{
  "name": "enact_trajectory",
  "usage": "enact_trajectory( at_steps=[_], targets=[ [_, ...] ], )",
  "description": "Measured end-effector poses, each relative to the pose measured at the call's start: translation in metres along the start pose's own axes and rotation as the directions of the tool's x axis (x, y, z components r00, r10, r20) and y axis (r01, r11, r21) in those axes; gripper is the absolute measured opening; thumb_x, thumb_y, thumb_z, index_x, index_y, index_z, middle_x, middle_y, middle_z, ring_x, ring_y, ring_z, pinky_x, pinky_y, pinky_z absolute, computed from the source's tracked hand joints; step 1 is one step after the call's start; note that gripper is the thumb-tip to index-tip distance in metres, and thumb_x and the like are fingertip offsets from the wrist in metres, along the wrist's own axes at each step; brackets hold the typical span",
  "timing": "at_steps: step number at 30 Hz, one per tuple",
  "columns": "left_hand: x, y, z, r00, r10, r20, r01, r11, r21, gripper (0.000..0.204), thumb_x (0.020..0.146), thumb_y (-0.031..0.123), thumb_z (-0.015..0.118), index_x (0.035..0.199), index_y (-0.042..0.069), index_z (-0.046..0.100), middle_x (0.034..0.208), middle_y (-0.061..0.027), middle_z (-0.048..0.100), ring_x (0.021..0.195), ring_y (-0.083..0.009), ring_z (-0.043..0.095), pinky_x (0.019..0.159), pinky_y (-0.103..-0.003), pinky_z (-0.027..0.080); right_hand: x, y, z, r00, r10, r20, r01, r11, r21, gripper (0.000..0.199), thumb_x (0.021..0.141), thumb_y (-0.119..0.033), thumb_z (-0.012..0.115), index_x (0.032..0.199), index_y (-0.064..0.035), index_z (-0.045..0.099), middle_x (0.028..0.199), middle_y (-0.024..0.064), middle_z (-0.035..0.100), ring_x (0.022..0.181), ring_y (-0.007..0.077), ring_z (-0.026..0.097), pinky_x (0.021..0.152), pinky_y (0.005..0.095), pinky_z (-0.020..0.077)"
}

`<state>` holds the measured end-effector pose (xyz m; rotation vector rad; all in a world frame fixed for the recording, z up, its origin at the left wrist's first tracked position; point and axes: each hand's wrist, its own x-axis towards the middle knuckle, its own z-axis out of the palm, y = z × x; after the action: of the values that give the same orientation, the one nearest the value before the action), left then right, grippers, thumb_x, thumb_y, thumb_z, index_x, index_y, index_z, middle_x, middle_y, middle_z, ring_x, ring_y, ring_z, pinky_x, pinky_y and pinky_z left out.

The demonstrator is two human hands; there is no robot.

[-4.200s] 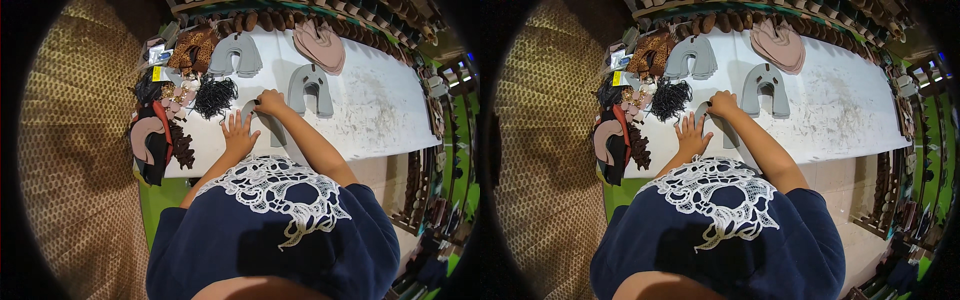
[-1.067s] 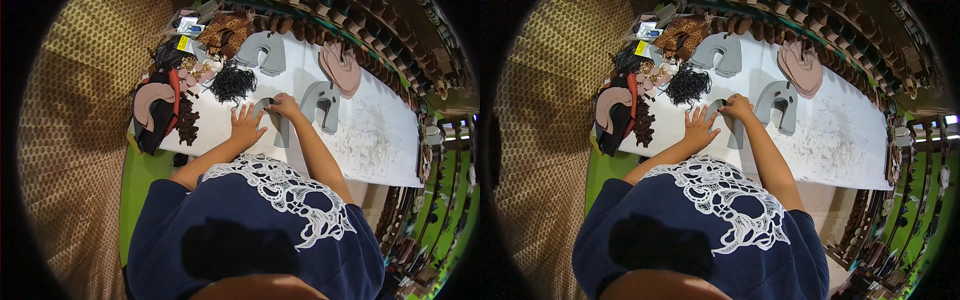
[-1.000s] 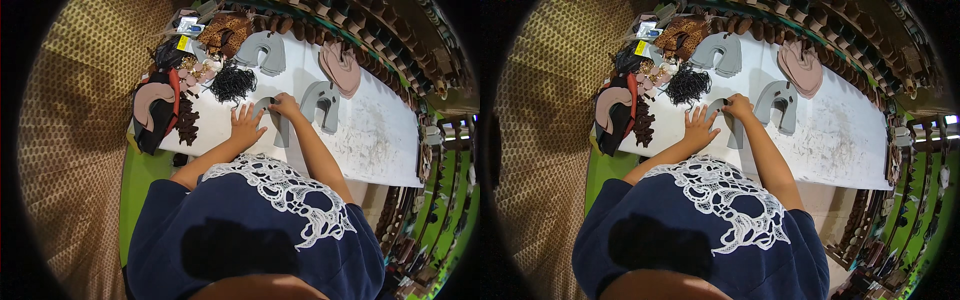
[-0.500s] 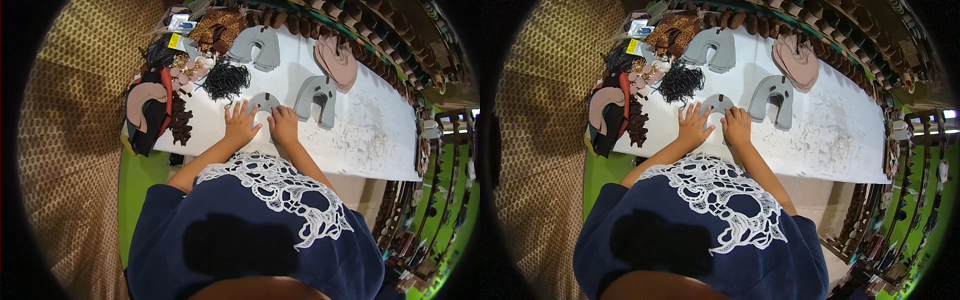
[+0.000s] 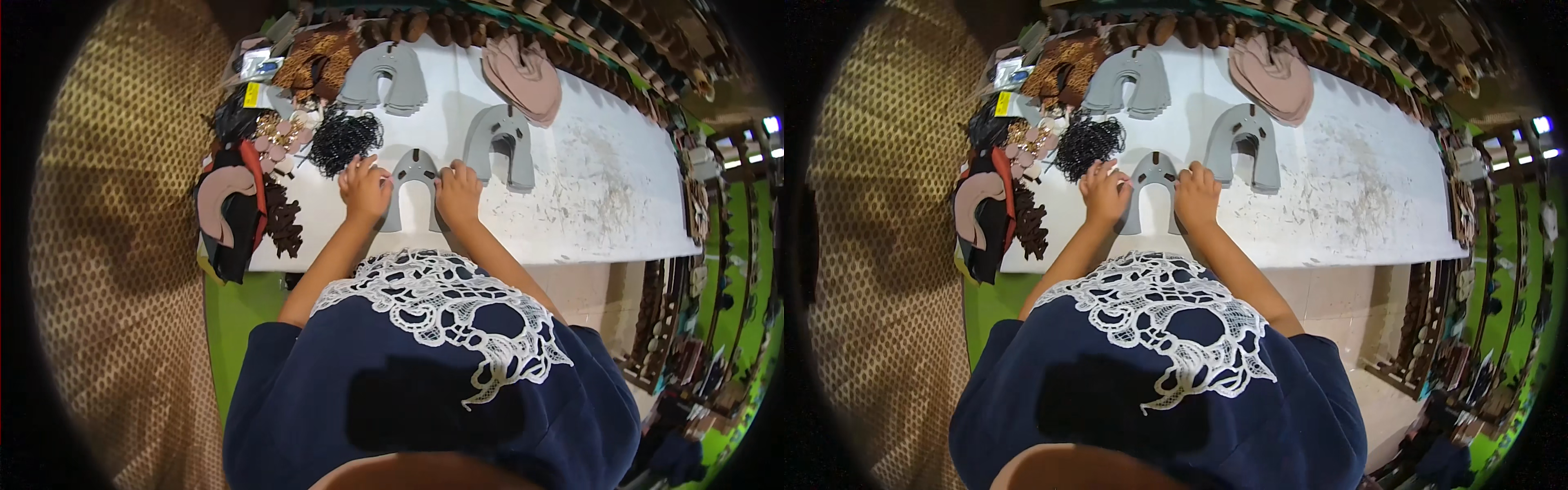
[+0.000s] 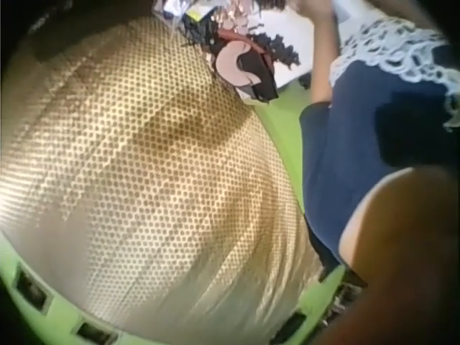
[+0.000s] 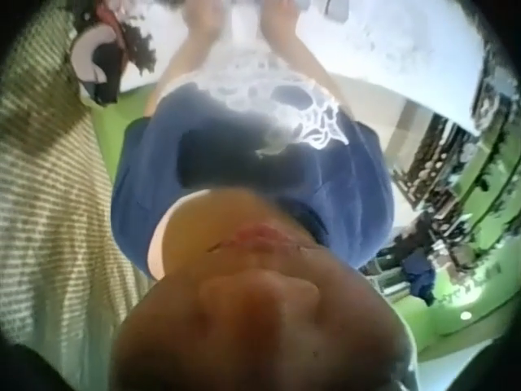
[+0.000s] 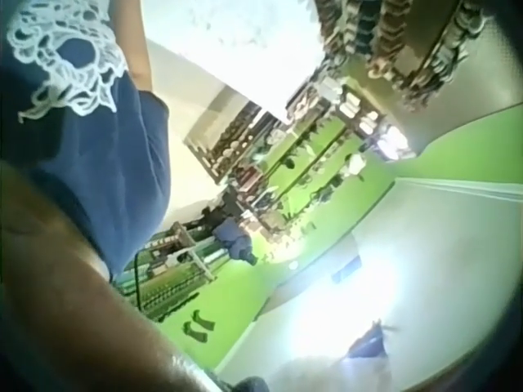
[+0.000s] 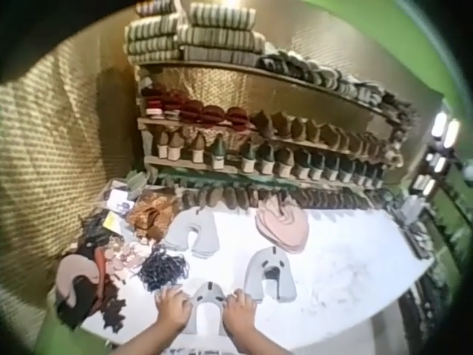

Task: Preparing and arranging various shoe components and templates on a workbench.

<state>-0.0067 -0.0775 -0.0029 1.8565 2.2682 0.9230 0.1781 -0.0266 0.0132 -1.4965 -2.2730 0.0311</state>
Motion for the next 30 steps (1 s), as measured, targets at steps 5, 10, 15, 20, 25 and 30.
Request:
enact_trajectory(
  at_steps=[5,10,15,20,25,30],
  targets=[
    [0.021,0.005,-0.014,0.983,0.166,0.08,-0.175,0.977,0.12,0.012,0.073,0.02,0.06,0.071,0.009,0.064,0.117,-0.0038,0.056,0.125,-0.0331,0.035,0.101,-0.057,0.018,0.01,0.01,-0.02,0.998,-0.007,-0.062,0.013,0.995,0.101,0.011,0.076,-0.021,0.064,0.081,-0.011,0.065,0.101,0.0041,0.055,0.101,0.0259,0.049,0.081,0.0423,0.0361],
    [0.051,0.041,-0.03,0.877,0.467,0.113,-0.459,0.884,-0.091,0.012,0.074,0.019,0.056,0.07,0.008,0.06,0.117,-0.0044,0.055,0.125,-0.0312,0.035,0.103,-0.056,0.017,0.018,0.045,-0.068,1.0,-0.009,-0.022,0.013,0.982,0.19,0.013,0.076,-0.02,0.065,0.082,-0.0089,0.065,0.091,0.0076,0.059,0.092,0.027,0.054,0.078,0.0427,0.0387],
    [0.079,0.084,-0.024,0.806,0.582,0.108,-0.55,0.804,-0.227,0.014,0.079,0.02,0.055,0.074,0.008,0.06,0.121,-0.0049,0.054,0.125,-0.0343,0.034,0.102,-0.052,0.019,0.028,0.098,-0.122,0.965,0.081,0.251,-0.144,0.958,0.247,0.018,0.079,-0.021,0.063,0.087,-0.0054,0.063,0.084,0.0125,0.064,0.08,0.0285,0.06,0.073,0.0392,0.0442],
    [0.115,0.115,0.015,0.806,0.587,0.079,-0.531,0.775,-0.344,0.016,0.078,0.021,0.056,0.072,0.008,0.061,0.118,-0.0038,0.055,0.124,-0.0323,0.036,0.102,-0.055,0.019,0.054,0.138,-0.125,0.951,0.209,0.227,-0.269,0.922,0.278,0.022,0.083,-0.029,0.059,0.092,-0.0083,0.063,0.085,0.0093,0.066,0.08,0.0252,0.062,0.076,0.0355,0.0441],
    [0.147,0.118,0.066,0.825,0.531,0.191,-0.494,0.843,-0.212,0.017,0.082,0.023,0.054,0.078,0.009,0.062,0.121,-0.0026,0.054,0.124,-0.0302,0.036,0.101,-0.051,0.021,0.088,0.173,-0.083,0.927,0.305,0.219,-0.357,0.896,0.263,0.023,0.084,-0.035,0.056,0.09,-0.0136,0.063,0.08,0.0029,0.067,0.08,0.0213,0.063,0.075,0.0365,0.0417],
    [0.15,0.113,0.08,0.877,0.428,0.221,-0.41,0.904,-0.122,0.023,0.08,0.026,0.059,0.095,0.01,0.062,0.125,-0.0066,0.051,0.124,-0.0299,0.037,0.1,-0.053,0.021,0.096,0.174,-0.064,0.935,0.336,0.112,-0.349,0.928,0.132,0.021,0.08,-0.028,0.062,0.094,-0.0127,0.064,0.088,0.0046,0.065,0.086,0.0234,0.061,0.079,0.0403,0.0394]
  ],
)
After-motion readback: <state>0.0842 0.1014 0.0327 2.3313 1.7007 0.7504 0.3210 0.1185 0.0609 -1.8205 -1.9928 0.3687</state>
